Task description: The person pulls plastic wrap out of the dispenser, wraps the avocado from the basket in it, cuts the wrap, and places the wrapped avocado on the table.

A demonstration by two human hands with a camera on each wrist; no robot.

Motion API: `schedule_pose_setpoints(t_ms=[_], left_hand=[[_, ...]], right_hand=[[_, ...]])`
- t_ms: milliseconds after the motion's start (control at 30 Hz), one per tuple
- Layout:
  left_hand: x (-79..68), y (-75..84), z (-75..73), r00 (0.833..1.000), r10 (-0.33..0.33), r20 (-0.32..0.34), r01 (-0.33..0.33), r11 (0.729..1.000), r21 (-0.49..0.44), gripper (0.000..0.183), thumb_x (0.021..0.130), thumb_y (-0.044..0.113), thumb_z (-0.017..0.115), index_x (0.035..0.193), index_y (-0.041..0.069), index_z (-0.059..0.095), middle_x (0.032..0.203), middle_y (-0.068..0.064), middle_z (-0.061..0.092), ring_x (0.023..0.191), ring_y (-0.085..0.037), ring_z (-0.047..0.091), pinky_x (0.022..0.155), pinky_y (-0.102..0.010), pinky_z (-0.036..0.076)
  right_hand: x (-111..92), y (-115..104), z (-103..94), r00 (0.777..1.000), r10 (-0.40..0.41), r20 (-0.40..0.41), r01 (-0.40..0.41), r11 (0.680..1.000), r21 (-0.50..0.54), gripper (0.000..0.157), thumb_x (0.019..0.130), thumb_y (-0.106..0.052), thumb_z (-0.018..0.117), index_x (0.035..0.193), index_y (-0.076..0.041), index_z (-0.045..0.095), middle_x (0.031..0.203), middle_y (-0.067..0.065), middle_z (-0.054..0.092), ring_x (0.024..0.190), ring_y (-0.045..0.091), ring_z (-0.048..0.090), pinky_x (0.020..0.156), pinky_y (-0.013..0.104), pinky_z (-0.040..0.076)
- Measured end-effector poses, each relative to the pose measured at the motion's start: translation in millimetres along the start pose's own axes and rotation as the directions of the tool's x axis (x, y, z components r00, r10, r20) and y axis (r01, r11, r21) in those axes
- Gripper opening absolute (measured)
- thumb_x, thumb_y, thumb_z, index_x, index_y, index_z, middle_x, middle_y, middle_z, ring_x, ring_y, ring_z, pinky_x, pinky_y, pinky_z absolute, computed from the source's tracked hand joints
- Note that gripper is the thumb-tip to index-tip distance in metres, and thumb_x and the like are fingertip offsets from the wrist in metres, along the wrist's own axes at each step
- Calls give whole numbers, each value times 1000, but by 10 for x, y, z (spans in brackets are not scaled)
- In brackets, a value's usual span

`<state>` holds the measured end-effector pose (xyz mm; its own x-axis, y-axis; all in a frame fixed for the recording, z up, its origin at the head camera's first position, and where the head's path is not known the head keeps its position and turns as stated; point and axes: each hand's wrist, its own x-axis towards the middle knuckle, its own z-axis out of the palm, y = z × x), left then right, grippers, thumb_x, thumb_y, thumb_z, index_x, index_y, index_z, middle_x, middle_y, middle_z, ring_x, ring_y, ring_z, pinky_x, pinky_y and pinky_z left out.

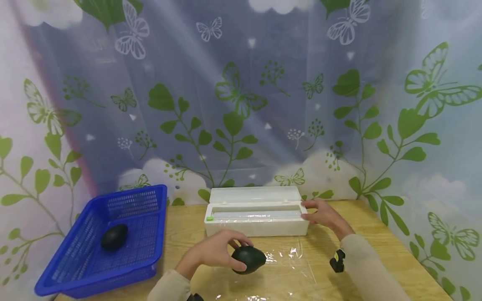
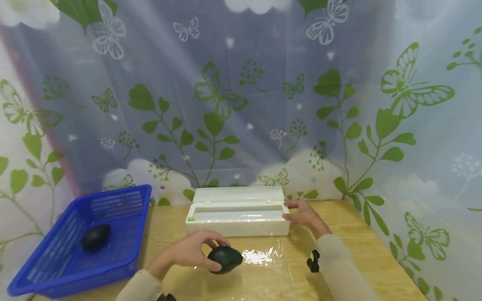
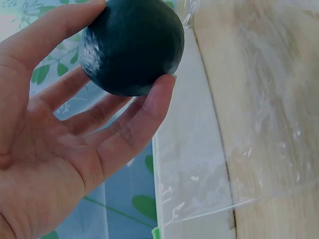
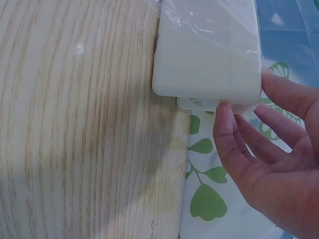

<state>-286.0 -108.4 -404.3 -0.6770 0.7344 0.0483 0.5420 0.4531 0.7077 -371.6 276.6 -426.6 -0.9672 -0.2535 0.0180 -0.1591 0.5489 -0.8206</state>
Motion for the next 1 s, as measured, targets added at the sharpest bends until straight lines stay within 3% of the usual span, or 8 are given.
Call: schedule_pose_setpoints(t_ms=[233,567,800,1000], left_hand=[[45,6,101,1000,-7,18,8,1000,-7,44,81,24,87,122,22,72,123,4,71,103,-7,67,91,-30,57],[95,6,280,998,12,63,-9,999,-39,46,81,21,87,124,19,71,115,8,69,107,-5,63,96,-25,54],[102,24,375,997,21,68,-21,1000,-4,45,80,20,88,121,18,71,111,7,70,100,1,62,93,-24,55],[108,28,415,996,39,76,-38,999,-14,43,81,20,87,120,17,71,112,9,70,103,1,62,93,-20,54]], right_hand=[[-1,-5,-2,1000,9,-2,-9,1000,-1,59,97,-8,70,145,15,46,144,42,45,100,26,68,81,38,62],[24,6,1,1000,20,8,-20,1000,4,58,97,-8,70,146,14,46,146,42,44,105,31,68,85,42,62],[23,12,7,1000,18,6,-18,1000,1,58,97,-8,70,145,14,46,145,42,45,108,33,68,84,40,62],[27,5,5,1000,10,11,-10,1000,-7,58,98,-8,69,146,14,45,145,42,44,97,26,69,83,41,62]])
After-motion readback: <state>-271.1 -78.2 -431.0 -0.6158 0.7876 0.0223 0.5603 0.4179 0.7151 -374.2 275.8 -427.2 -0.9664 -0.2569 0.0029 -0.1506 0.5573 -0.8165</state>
